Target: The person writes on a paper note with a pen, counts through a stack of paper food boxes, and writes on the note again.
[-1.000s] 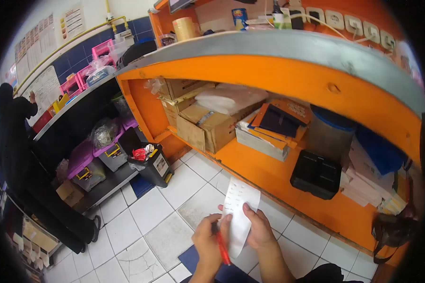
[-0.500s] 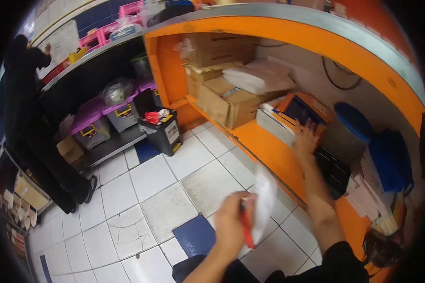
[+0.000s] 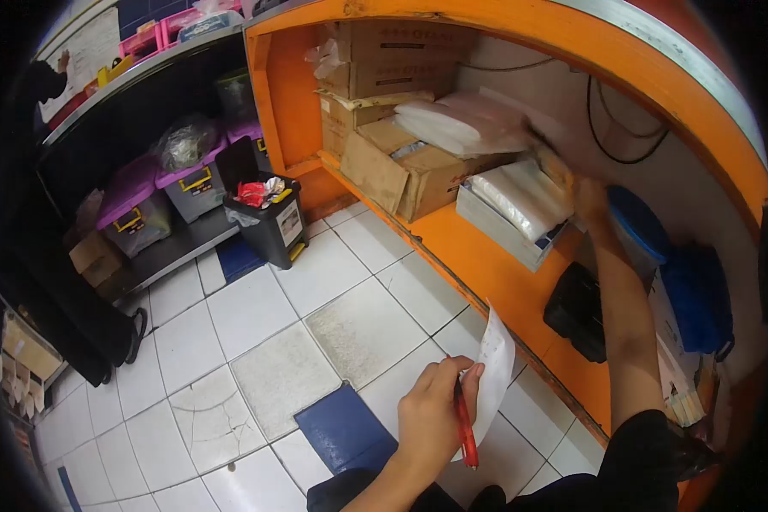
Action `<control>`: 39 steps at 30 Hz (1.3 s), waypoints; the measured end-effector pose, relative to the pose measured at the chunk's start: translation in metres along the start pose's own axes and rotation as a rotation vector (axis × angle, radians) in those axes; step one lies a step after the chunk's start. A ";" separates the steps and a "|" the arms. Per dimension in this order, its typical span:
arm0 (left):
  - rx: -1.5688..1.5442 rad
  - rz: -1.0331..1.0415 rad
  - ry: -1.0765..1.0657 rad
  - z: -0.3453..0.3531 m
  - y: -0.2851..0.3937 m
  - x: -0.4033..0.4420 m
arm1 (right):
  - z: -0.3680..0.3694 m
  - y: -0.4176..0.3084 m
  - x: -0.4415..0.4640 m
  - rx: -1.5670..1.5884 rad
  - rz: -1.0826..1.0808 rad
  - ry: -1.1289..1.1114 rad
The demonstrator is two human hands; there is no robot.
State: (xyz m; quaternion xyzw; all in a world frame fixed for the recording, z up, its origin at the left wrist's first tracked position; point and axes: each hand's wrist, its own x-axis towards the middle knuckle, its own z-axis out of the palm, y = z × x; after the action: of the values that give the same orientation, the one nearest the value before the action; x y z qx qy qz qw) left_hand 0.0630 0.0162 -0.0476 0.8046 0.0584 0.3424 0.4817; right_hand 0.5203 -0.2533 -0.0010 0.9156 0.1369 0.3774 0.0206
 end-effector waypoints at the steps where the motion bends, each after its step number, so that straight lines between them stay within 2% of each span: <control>1: -0.001 -0.007 -0.010 0.001 -0.003 0.000 | -0.003 -0.010 -0.010 0.083 -0.037 -0.124; 2: 0.002 -0.015 -0.017 0.001 -0.004 0.000 | -0.009 -0.027 -0.025 0.171 -0.077 -0.248; 4: 0.030 -0.014 -0.032 0.000 -0.006 0.002 | -0.024 -0.070 -0.048 0.166 0.023 -0.584; 5: 0.057 -0.016 -0.050 -0.001 -0.006 0.001 | -0.013 -0.077 -0.063 0.174 0.021 -0.586; 6: 0.065 -0.018 -0.054 -0.003 -0.008 0.002 | 0.005 -0.085 -0.081 0.195 0.037 -0.409; 8: -0.029 -0.022 0.085 -0.003 -0.011 0.005 | -0.001 -0.103 -0.112 0.408 0.153 -0.148; 9: -0.024 -0.013 0.088 -0.003 -0.013 0.007 | -0.029 -0.128 -0.121 0.611 0.252 -0.049; 11: -0.122 -0.065 0.175 -0.007 -0.018 0.009 | -0.110 -0.179 -0.166 1.277 0.565 -0.271; 12: -0.165 -0.107 0.179 -0.008 -0.018 0.009 | -0.133 -0.198 -0.200 1.638 0.821 -0.425; 13: -0.144 -0.098 0.158 -0.008 -0.016 0.008 | -0.127 -0.199 -0.231 2.048 0.495 -0.666; 15: -0.198 -0.147 0.185 -0.010 -0.011 0.007 | -0.187 -0.253 -0.266 2.419 0.632 -0.565; 17: -0.200 -0.165 0.149 -0.012 -0.004 0.001 | -0.212 -0.270 -0.274 2.570 0.442 -0.581; 18: -0.150 -0.116 0.135 -0.014 -0.002 -0.002 | -0.227 -0.273 -0.272 2.592 0.447 -0.585; 20: -0.076 -0.068 0.123 -0.023 0.004 -0.006 | -0.253 -0.271 -0.266 2.589 0.705 -0.594; 22: 0.257 0.297 0.213 -0.039 0.011 -0.010 | -0.261 -0.262 -0.268 2.589 0.705 -0.613; 25: 0.044 0.310 0.040 -0.063 0.029 -0.028 | -0.266 -0.258 -0.278 2.574 0.721 -0.638; 27: -0.126 0.215 0.107 -0.046 0.036 -0.043 | -0.265 -0.259 -0.288 2.607 0.653 -0.716; 29: 0.149 0.322 0.008 -0.053 0.045 -0.040 | -0.272 -0.262 -0.290 2.698 0.646 -0.761; 31: 0.358 0.434 0.033 -0.055 0.051 -0.036 | -0.277 -0.263 -0.291 2.773 0.635 -0.785; 39: 0.382 0.379 0.197 -0.045 0.055 -0.039 | -0.288 -0.250 -0.289 2.766 0.607 -0.693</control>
State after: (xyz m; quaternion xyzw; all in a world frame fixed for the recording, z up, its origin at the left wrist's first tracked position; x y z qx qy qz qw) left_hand -0.0066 0.0035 -0.0081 0.8400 0.0169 0.4858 0.2409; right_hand 0.0649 -0.1084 -0.0293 0.2400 0.1768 -0.2985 -0.9067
